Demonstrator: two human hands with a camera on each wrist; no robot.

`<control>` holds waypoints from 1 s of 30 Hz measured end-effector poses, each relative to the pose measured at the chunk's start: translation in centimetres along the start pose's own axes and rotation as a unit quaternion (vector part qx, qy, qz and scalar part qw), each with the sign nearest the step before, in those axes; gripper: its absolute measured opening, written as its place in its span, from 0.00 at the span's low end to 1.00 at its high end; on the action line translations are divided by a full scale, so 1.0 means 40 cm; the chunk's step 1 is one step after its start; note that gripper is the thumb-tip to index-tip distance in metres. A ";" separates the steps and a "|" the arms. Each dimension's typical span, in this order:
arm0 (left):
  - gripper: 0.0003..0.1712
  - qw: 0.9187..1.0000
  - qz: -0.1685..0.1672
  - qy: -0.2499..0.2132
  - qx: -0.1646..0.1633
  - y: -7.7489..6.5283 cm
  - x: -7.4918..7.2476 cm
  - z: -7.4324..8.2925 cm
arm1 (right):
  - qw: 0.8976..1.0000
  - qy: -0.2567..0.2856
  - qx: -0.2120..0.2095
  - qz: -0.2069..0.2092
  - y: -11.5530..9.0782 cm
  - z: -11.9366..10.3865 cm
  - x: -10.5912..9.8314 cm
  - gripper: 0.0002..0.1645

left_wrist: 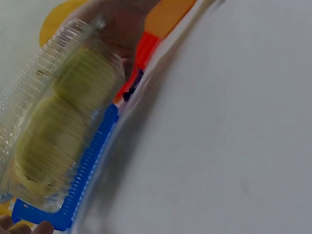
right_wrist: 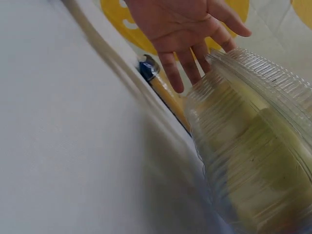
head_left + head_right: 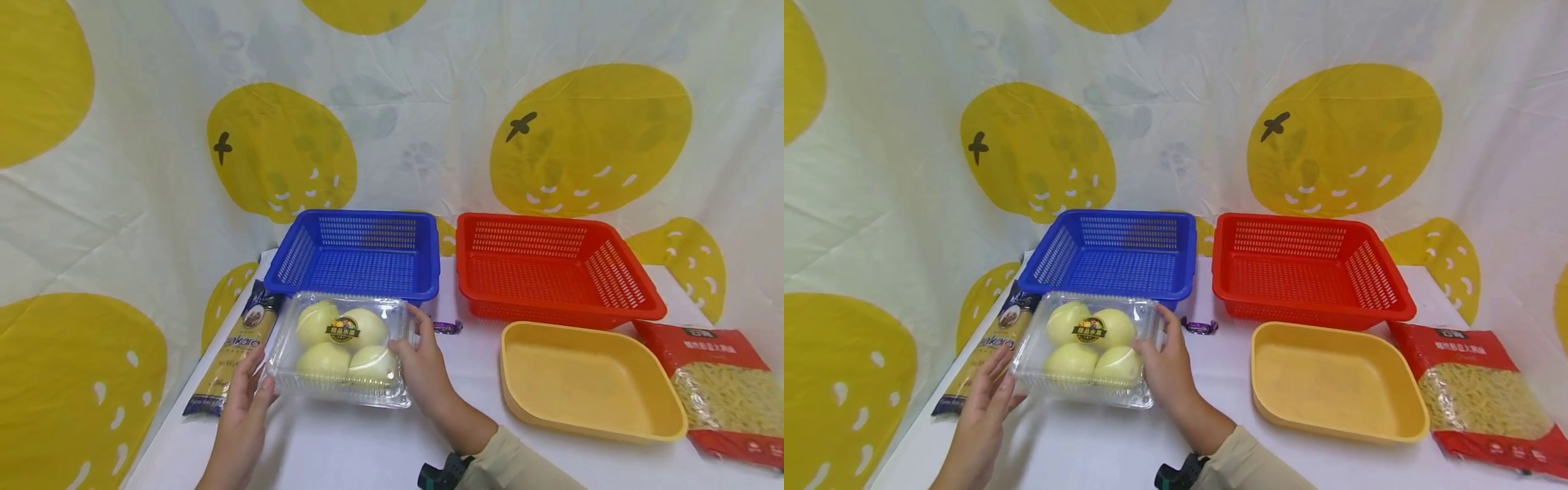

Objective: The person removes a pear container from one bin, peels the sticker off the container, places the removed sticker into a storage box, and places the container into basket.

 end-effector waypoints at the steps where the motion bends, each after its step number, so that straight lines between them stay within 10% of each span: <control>1: 0.32 1.000 -0.001 0.000 -0.004 -0.002 -0.001 -0.003 | 1.000 0.004 0.001 -0.003 -0.001 0.005 0.004 0.43; 30: 0.34 0.997 -0.015 0.031 -0.065 0.003 0.007 -0.081 | 0.989 -0.135 -0.029 -0.043 0.001 0.027 0.015 0.46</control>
Point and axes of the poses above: each hand's wrist, its own y-axis towards the middle knuckle, its own x-axis out of the palm, z = x × y, the point moved 7 cm from there along y, towards the middle knuckle, and after that the axes turned 5 degrees about y, right-handed, at the moved point
